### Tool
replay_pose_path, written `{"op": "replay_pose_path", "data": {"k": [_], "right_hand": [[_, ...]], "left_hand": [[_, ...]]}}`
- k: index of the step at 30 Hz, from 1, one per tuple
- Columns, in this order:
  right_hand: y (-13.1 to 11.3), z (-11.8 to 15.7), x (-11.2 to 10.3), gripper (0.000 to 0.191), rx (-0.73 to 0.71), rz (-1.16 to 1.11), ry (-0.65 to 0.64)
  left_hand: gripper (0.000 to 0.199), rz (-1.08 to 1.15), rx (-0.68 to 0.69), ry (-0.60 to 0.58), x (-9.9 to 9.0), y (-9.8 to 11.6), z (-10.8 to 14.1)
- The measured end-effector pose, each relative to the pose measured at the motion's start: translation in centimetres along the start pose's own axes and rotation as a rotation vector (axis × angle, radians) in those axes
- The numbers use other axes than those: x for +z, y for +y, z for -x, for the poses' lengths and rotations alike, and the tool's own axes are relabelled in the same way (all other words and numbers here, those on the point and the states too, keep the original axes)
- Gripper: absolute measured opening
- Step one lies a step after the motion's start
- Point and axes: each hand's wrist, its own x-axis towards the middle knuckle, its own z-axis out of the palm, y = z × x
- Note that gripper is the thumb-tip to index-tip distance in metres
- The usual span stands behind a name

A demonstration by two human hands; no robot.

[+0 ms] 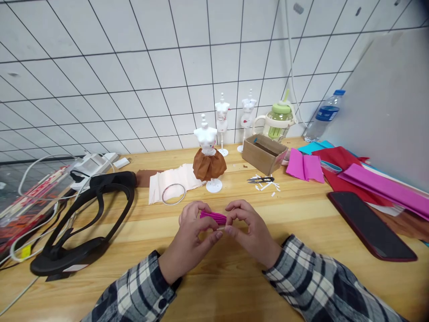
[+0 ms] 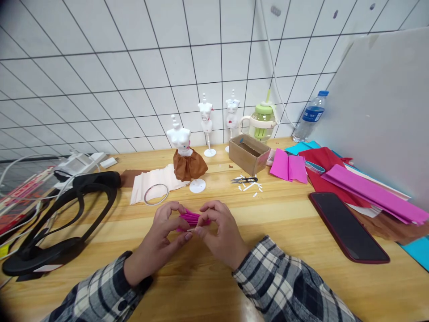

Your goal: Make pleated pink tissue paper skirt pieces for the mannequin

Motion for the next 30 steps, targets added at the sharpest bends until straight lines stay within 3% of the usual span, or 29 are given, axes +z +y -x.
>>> {"op": "replay_pose_path", "data": {"k": [10,14,18,22,30], "right_hand": [[0.1,-0.2,-0.1,0.002,0.017,0.071,-0.01],[0.9,-0.6,-0.7,0.007,0.001,0.13,0.081],[0.7,-0.5,-1.4,0.012,-0.18,0.317,0.214],[-0.2,-0.1,-1.0,0.013,-0.432,0.503,0.151],[0.0,0.2,-0.6,0.013,-0.436,0.654,0.128]], "left_hand": [[0.012,0.142,0.053,0.017,0.3,0.0,0.5],[0.012,0.148,0.091,0.03,0.3,-0.1,0.8],[0.019,0.11,0.003,0.06,0.5,-0.5,0.9],[0.034,0.089,-0.005,0.068,1.0,-0.8,0.8],[0.03,-0.006,0.049,0.04,1.1,-0.4,1.2]]}}
